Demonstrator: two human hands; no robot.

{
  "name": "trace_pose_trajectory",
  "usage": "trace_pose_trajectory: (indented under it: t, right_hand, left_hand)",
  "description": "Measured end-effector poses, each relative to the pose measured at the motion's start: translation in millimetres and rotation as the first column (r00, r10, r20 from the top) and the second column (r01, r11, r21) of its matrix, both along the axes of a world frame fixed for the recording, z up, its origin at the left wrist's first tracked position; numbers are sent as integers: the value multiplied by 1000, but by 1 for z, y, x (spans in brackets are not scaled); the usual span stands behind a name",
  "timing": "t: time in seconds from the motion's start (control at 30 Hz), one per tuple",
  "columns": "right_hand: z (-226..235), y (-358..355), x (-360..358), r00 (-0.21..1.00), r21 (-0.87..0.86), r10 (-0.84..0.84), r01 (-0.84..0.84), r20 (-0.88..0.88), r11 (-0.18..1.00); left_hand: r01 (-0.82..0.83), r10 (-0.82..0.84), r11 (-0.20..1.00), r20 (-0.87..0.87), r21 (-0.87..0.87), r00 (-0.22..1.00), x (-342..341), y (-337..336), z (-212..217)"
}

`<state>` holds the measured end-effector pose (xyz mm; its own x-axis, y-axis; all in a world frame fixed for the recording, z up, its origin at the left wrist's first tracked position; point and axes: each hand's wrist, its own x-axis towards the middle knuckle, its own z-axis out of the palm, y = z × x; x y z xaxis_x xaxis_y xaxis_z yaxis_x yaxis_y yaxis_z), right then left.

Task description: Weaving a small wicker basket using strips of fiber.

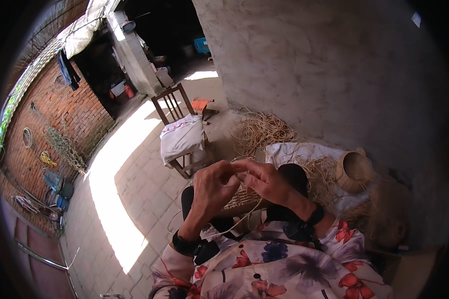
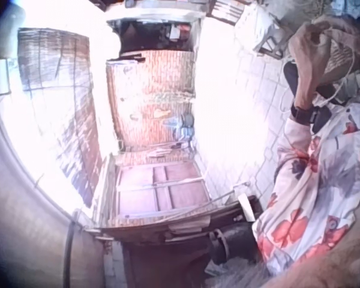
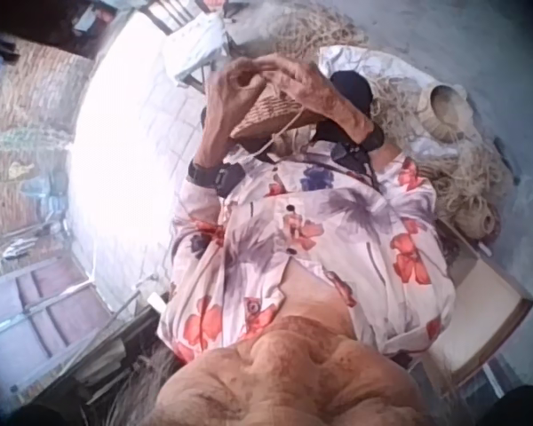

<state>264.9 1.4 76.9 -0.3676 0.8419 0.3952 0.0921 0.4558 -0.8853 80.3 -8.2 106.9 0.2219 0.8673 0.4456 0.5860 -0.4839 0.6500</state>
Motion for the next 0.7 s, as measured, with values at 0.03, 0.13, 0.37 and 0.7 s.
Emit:
trace_pose_trajectory:
  t: [0.03,0.13,0.37,0.7]
  right_hand:
    - [1,-4,-6,989,-183,140,-146,-45,972]
    - [-17,-8,-18,963,-20,126,-135,-239,991]
    - [-29,0,-18,943,101,-271,255,191,962]
    - [-50,20,-42,765,400,-391,190,511,897]
  left_hand:
    - [-16,22,998,95,-64,995,-2,-3,3]
    - [43,28,977,324,-209,945,-19,-2,1]
    - [-66,64,996,-40,-59,997,-40,5,-58]
    - [-58,82,995,-349,80,934,-28,15,-90]
